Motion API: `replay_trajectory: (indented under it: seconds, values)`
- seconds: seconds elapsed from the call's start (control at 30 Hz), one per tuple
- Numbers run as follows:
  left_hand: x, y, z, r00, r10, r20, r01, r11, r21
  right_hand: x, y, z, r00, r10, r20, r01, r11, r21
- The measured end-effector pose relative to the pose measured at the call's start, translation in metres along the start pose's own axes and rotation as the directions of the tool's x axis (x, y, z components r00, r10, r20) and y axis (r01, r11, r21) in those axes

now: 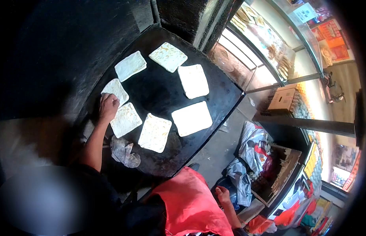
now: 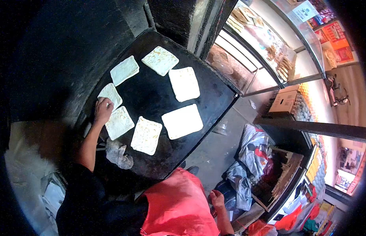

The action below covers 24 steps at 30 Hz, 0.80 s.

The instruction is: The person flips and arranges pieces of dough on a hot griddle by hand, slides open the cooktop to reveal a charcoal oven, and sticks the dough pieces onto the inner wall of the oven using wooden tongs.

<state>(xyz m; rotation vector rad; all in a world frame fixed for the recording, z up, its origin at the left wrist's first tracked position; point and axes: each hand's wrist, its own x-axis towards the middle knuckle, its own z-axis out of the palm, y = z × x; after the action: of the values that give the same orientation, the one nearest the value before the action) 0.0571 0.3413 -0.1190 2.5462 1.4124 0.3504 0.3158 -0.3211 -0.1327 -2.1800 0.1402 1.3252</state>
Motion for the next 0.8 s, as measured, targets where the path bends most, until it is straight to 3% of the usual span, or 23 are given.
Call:
replay_trajectory:
  seconds: [0.1, 0.2, 0.27, 0.3, 0.33, 0.37, 0.4, 0.5, 0.6, 0.63, 0.73, 0.8]
  values:
    - [-0.002, -0.001, -0.008, 0.998, 0.036, 0.051, -0.036, 0.999, -0.012, 0.001, -0.005, 0.002, 0.999, 0.041, 0.003, -0.041, 0.999, 0.033]
    - [0.010, 0.010, -0.008, 0.991, 0.001, 0.136, 0.014, 0.994, -0.109, 0.012, 0.011, 0.000, 1.000, -0.003, -0.009, 0.003, 0.999, -0.049]
    - [0.028, 0.058, -0.014, 0.985, 0.167, -0.042, -0.170, 0.982, -0.080, 0.013, 0.014, 0.003, 1.000, -0.007, -0.023, 0.007, 1.000, -0.007]
    - [0.037, 0.087, -0.016, 0.992, 0.079, 0.097, -0.049, 0.957, -0.286, 0.017, 0.023, 0.003, 1.000, -0.007, -0.026, 0.006, 1.000, -0.009]
    - [0.044, 0.113, -0.015, 0.972, 0.234, 0.018, -0.226, 0.954, -0.197, 0.023, 0.036, 0.003, 0.999, -0.017, -0.034, 0.016, 1.000, -0.021]
    - [0.053, 0.133, -0.007, 0.952, 0.302, 0.042, -0.282, 0.925, -0.255, 0.026, 0.044, 0.001, 0.999, -0.028, -0.044, 0.026, 0.999, -0.032]
    - [0.059, 0.158, -0.004, 0.932, 0.356, 0.062, -0.343, 0.926, -0.158, 0.025, 0.044, -0.002, 0.998, -0.028, -0.055, 0.026, 0.999, -0.030]
    - [0.080, 0.218, 0.013, 0.909, 0.408, 0.087, -0.399, 0.911, -0.105, 0.009, 0.033, -0.003, 0.997, -0.057, -0.044, 0.057, 0.998, -0.002]
    - [0.091, 0.253, 0.041, 0.819, 0.542, 0.188, -0.527, 0.840, -0.130, -0.008, 0.015, 0.000, 0.995, 0.071, -0.063, -0.064, 0.993, 0.103]
    - [0.087, 0.267, 0.046, 0.786, 0.548, 0.286, -0.535, 0.835, -0.132, -0.008, 0.023, 0.000, 0.995, 0.077, -0.071, -0.069, 0.991, 0.112]
    - [0.079, 0.286, 0.054, 0.763, 0.553, 0.335, -0.535, 0.831, -0.153, -0.006, 0.046, 0.007, 0.998, 0.053, -0.029, -0.050, 0.994, 0.101]
    - [0.077, 0.294, 0.047, 0.800, 0.490, 0.347, -0.448, 0.872, -0.197, 0.002, 0.057, 0.012, 0.999, 0.052, -0.014, -0.050, 0.994, 0.095]
